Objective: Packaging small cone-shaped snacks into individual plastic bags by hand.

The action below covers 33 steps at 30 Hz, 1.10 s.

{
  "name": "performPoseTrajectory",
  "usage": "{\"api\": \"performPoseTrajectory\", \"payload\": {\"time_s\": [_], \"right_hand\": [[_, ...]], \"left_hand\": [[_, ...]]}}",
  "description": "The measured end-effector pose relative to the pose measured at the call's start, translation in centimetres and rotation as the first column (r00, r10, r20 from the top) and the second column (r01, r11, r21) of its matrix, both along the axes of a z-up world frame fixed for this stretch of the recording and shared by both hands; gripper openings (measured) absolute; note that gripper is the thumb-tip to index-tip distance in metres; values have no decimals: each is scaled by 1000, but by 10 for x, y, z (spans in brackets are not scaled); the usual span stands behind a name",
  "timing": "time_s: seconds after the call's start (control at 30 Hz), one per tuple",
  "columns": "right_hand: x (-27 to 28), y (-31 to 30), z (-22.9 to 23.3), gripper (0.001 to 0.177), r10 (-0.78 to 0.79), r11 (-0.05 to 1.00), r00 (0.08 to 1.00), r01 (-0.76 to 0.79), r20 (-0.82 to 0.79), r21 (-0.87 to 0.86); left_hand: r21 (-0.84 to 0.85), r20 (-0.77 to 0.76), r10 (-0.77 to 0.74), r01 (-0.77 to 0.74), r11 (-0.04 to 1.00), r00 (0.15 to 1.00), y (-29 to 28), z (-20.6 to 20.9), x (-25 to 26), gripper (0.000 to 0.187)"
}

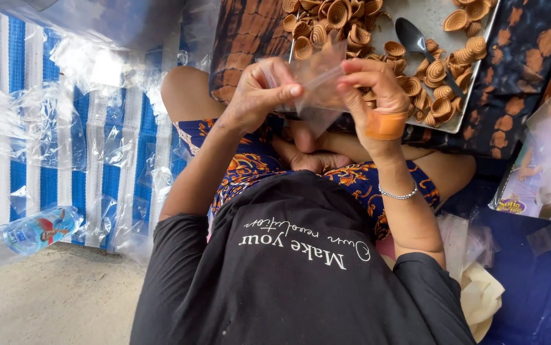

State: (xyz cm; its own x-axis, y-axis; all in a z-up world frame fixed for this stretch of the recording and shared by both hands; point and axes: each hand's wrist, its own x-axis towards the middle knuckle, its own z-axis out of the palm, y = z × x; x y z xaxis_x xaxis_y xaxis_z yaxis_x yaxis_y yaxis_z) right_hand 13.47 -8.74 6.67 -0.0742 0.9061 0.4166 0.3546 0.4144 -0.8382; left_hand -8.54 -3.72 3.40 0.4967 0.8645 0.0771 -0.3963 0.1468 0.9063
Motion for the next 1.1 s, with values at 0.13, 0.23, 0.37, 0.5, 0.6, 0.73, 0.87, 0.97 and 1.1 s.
{"api": "performPoseTrajectory", "payload": {"time_s": [0.13, 0.23, 0.37, 0.5, 0.6, 0.73, 0.87, 0.97, 1.1], "right_hand": [[12, -5, -9, 6, -69, 990, 928, 18, -366, -141], [23, -11, -11, 8, -154, 977, 866, 61, -476, -204], [30, -16, -7, 12, -262, 953, 835, 143, -483, -269], [31, -22, -2, 15, -303, 935, 836, 169, -457, -311], [30, -26, 1, 14, -289, 935, 830, 138, -476, -327], [27, -31, 6, 12, -224, 948, 882, 99, -415, -302], [22, -33, 10, 16, -133, 961, 936, 42, -327, -272], [22, -34, 13, 20, -123, 971, 982, 89, -142, -224], [17, -28, 26, 19, -322, 938, 923, 281, 213, 204]], "left_hand": [[-100, 21, 147, -144, 984, 989, 14, -30, -24, 17], [130, -173, 386, -368, 921, 906, 29, -4, -56, 14], [860, -316, 886, -292, 418, 339, 71, -50, -108, 28], [776, -578, 761, -90, 624, 295, 50, -45, -116, 87], [822, -540, 820, -91, 562, 188, 35, -33, -93, 98], [821, -423, 763, -151, 551, 488, 7, 37, -35, 55], [582, -440, 201, 107, 806, 875, -9, 77, 10, 38], [373, -390, 0, 158, 914, 921, -12, 61, 35, 23], [120, -96, -22, 34, 992, 995, -23, 24, 60, 13]]}}
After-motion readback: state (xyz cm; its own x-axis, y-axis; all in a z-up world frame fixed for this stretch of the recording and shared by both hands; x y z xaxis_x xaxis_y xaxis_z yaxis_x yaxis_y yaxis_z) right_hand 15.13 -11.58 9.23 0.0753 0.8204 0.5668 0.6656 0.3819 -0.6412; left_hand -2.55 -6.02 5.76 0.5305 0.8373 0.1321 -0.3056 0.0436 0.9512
